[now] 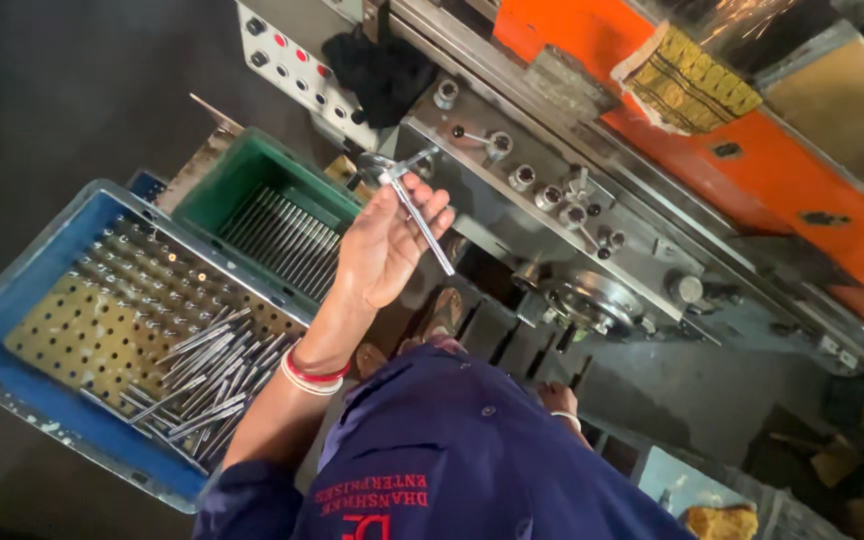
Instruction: The person repeatedly picks up metal rods and cylindrical sleeves from a blue tray, inserts the sleeves onto the rods, and places the assembled parts into a machine. The person uses a wrench to tighten a component on the machine between assembly cycles.
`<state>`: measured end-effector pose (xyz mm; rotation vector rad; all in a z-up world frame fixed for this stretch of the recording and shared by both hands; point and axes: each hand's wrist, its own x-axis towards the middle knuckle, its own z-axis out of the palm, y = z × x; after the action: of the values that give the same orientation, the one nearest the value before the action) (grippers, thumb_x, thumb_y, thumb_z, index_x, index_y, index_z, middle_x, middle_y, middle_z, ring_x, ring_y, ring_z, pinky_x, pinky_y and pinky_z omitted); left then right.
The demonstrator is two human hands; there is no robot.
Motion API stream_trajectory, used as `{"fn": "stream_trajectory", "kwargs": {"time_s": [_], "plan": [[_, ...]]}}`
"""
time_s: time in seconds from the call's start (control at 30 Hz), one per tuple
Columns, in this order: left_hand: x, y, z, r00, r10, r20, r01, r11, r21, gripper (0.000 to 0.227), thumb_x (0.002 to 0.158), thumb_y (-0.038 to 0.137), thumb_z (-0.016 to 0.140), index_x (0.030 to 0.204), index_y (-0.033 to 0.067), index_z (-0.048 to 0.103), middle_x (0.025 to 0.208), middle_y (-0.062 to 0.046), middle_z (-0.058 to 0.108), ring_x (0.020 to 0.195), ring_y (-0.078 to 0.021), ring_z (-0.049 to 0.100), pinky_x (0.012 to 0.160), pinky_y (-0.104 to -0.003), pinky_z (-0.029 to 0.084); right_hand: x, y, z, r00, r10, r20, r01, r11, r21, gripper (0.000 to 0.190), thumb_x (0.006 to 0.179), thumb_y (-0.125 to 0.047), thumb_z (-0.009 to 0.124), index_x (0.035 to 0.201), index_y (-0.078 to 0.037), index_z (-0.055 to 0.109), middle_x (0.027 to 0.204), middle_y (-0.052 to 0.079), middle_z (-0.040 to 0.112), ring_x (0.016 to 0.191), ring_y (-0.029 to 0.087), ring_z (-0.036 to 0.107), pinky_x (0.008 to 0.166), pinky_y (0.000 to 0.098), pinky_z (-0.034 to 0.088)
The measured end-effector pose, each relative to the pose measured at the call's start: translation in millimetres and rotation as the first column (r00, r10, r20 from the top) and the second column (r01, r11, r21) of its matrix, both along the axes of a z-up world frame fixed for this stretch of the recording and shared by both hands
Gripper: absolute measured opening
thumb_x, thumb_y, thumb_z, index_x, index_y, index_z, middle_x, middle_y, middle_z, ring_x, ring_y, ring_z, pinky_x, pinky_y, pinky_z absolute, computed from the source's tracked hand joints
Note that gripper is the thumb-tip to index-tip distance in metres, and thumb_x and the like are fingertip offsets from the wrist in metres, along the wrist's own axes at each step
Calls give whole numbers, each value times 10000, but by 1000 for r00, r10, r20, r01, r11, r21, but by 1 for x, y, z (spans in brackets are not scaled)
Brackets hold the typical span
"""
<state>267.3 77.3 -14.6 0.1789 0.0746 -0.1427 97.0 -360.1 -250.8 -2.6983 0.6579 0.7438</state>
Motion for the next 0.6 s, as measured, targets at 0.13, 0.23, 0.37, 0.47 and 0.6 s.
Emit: {"fn": "stream_trajectory", "kwargs": {"time_s": [0.13,0.23,0.37,0.47,0.6], "plan": [[7,-8,13,997,-43,57,44,999,-13,296,1062,309,637,1230,71,585,1198,-77,634,1262,-278,618,1179,-508,468,12,1,-6,997,-62,44,60,996,64,423,861,-466,670,1014,-91,792,992,232,748,994,427,709,838,492,539],[13,-13,17,994,-66,82,68,997,-22,286,1061,306,631,1216,72,578,1220,-86,622,1279,-285,614,1188,-512,464,24,10,5,993,-103,59,96,989,116,425,850,-442,677,1035,-72,771,979,242,749,972,418,724,826,489,544],[25,-16,16,987,-70,147,79,996,-51,257,1098,295,601,1196,61,562,1215,-97,601,1274,-295,612,1194,-532,460,35,17,19,992,-122,42,111,972,208,425,833,-432,689,1062,-79,754,961,229,759,938,390,745,824,477,543],[31,-17,11,979,-68,193,87,992,-90,239,1116,278,576,1199,56,557,1201,-92,592,1279,-299,611,1194,-533,462,31,11,14,997,-67,49,58,986,156,415,873,-438,680,1085,-90,758,984,235,749,954,401,726,817,485,536],[34,-19,0,968,-91,235,130,980,-152,213,1121,255,562,1220,66,565,1212,-85,599,1269,-290,611,1208,-533,453,12,-2,-3,996,-75,49,69,990,126,424,854,-478,697,1080,-129,778,992,211,759,970,394,722,829,472,540]]}}
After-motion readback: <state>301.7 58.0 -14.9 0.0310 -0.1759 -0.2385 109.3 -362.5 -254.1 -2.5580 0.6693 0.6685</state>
